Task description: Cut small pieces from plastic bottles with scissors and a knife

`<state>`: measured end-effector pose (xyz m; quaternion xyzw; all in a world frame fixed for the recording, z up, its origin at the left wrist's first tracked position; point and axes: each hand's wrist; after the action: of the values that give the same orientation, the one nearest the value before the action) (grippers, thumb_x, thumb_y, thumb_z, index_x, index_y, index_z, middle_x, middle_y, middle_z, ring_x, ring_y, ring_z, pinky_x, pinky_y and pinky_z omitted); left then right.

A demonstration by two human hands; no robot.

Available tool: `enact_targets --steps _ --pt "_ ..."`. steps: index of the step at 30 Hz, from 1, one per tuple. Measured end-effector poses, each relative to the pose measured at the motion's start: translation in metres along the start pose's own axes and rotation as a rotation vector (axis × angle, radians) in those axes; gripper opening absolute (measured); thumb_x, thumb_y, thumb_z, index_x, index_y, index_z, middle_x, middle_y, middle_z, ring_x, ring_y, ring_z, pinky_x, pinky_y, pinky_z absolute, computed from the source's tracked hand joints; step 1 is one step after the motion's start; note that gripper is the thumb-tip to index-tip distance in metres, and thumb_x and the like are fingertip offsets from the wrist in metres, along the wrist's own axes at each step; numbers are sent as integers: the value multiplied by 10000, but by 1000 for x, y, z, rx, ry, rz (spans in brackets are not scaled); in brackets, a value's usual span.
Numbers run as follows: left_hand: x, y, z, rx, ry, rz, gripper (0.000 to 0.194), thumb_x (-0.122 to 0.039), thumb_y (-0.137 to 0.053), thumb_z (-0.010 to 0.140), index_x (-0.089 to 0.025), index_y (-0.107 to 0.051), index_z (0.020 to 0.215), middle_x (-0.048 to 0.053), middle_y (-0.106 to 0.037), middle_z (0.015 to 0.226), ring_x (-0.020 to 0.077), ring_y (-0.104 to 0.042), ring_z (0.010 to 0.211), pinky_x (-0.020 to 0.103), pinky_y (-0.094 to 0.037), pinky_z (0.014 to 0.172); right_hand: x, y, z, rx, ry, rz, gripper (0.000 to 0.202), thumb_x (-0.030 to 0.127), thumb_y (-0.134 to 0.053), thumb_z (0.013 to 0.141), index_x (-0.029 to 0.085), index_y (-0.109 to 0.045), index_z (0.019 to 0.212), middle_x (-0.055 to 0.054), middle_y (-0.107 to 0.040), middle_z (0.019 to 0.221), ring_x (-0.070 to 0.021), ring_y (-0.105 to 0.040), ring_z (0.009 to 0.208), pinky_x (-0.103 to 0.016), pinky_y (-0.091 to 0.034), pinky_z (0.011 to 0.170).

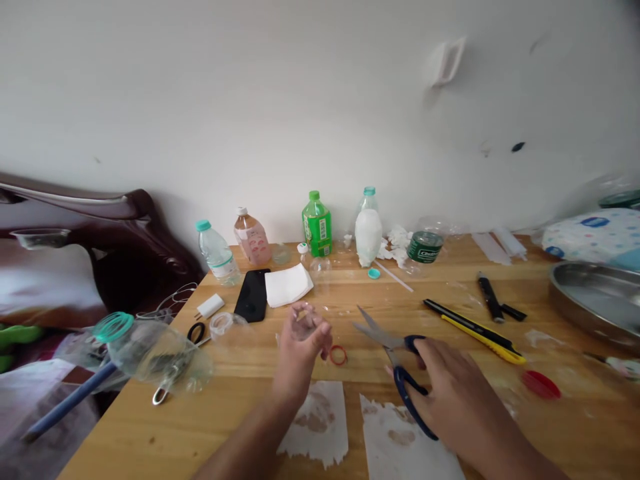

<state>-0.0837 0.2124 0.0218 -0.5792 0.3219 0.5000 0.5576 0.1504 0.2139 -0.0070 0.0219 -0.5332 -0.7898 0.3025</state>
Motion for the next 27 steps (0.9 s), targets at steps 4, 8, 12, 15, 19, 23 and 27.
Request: enact_targets --steps 4,8,12,15,19,23,27 --pt "4 -3 -6 100 6 26 571 -447 -847 694 -239 -415 1003 -92 -543 699 71 -494 519 186 -369 458 5 -1 -1 72 -11 101 239 430 -549 923 198 -536 980 -72 -629 862 -257 -600 797 -416 -477 722" --pt "5 -6 -11 112 -2 93 561 -391 -867 691 -231 -424 997 -93 -551 690 66 -488 573 184 -365 521 12 7 0 197 -75 223 241 456 -548 925 217 -539 955 -60 -640 883 -236 -593 792 -406 -487 719" --pt "2 -5 -9 101 -30 78 549 -420 -841 722 -242 -406 1005 -108 -532 674 66 -485 541 198 -372 529 13 11 0 220 -80 227 248 458 -560 915 215 -541 962 -67 -636 886 -245 -591 804 -425 -491 735" --pt "1 -5 -9 94 -36 105 563 -442 -842 718 -242 -402 1008 -99 -530 693 78 -500 581 206 -392 562 17 13 1 237 -55 238 236 451 -549 924 217 -536 954 -60 -624 866 -238 -591 791 -409 -494 714" --pt "5 -7 -14 135 -17 184 657 -460 -895 633 -227 -417 1019 -63 -549 780 95 -505 670 224 -414 624 24 18 1 252 -36 241 238 452 -540 923 218 -527 885 -49 -605 798 -226 -589 731 -380 -492 657" --pt "11 -9 -18 189 -31 272 680 -482 -916 576 -225 -402 940 -61 -501 792 81 -446 628 218 -379 574 26 20 0 249 -42 231 231 443 -540 917 212 -550 899 -65 -632 822 -238 -609 748 -386 -502 660" --pt "16 -7 -21 217 -32 370 647 -515 -877 627 -215 -420 975 -41 -515 811 96 -459 654 223 -391 578 24 18 -4 243 -53 245 165 370 -546 902 210 -567 934 -69 -658 852 -239 -618 771 -388 -508 682"
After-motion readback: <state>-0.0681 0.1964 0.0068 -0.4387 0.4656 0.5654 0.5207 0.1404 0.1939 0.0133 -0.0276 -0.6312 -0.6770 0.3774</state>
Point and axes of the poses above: each hand's wrist, its own z-axis towards the middle knuckle, its own y-axis out of the back of the hand, x = y × z
